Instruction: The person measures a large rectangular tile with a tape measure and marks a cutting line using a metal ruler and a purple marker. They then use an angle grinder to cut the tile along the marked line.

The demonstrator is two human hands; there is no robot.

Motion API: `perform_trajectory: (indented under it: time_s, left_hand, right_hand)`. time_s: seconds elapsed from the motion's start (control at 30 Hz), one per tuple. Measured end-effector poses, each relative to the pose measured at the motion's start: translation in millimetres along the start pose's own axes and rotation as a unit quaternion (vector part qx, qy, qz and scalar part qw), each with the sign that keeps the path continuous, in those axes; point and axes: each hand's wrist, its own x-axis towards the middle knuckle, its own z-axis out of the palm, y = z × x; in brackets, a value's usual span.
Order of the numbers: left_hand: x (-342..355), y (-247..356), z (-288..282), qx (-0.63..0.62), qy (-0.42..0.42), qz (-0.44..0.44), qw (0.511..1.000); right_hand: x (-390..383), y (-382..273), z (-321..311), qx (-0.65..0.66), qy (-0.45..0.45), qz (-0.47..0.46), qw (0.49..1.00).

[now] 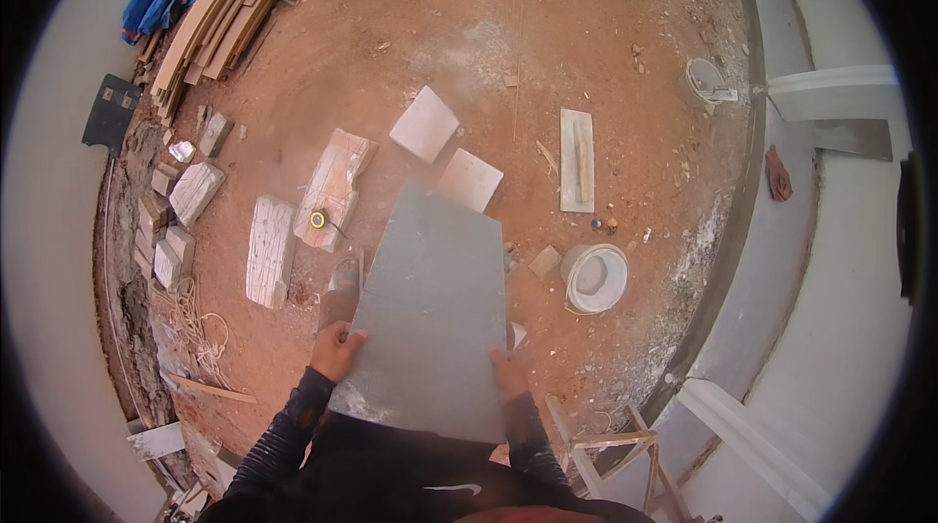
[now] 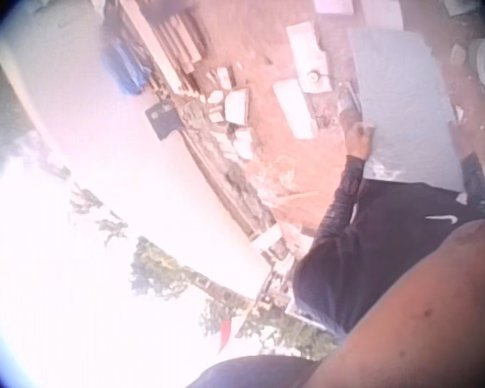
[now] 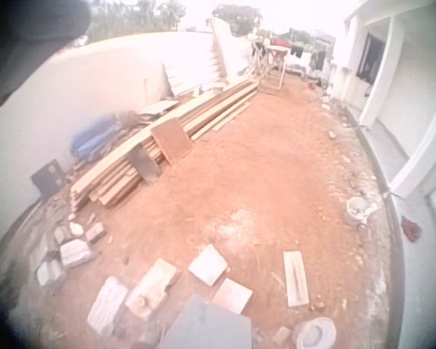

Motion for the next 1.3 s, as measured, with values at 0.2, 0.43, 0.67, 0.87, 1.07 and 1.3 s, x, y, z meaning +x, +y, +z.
perform_trajectory:
  time_s: [0.2,0.43,0.67,0.87,1.07,1.3]
  left_hand:
    - [4.9,52.7,137.0,0.097,0.054,0.023,0.994]
    - [8.7,107.3,239.7,0.017,0.098,0.005,0.995]
    - [34.5,163.8,269.0,-0.093,0.17,0.061,0.979]
    - [68.5,202.7,267.4,-0.136,0.267,0.069,0.952]
    - [90.4,224.5,298.9,-0.184,0.307,-0.036,0.933]
    - [118.5,204.2,404.3,-0.369,0.376,-0.22,0.821]
  right_hand:
    - [92.0,-35.4,-137.9,0.041,-0.095,0.072,0.992]
    - [106.4,-153.2,-248.4,-0.165,-0.082,0.044,0.982]
    - [142.4,-293.8,-269.9,-0.157,-0.151,-0.039,0.975]
    - [135.3,-369.1,-242.7,-0.255,-0.204,-0.098,0.94]
    - [216.0,-438.9,-222.5,-0.276,-0.275,-0.083,0.917]
    - [310.7,-519.7,-104.4,-0.641,-0.261,-0.147,0.706]
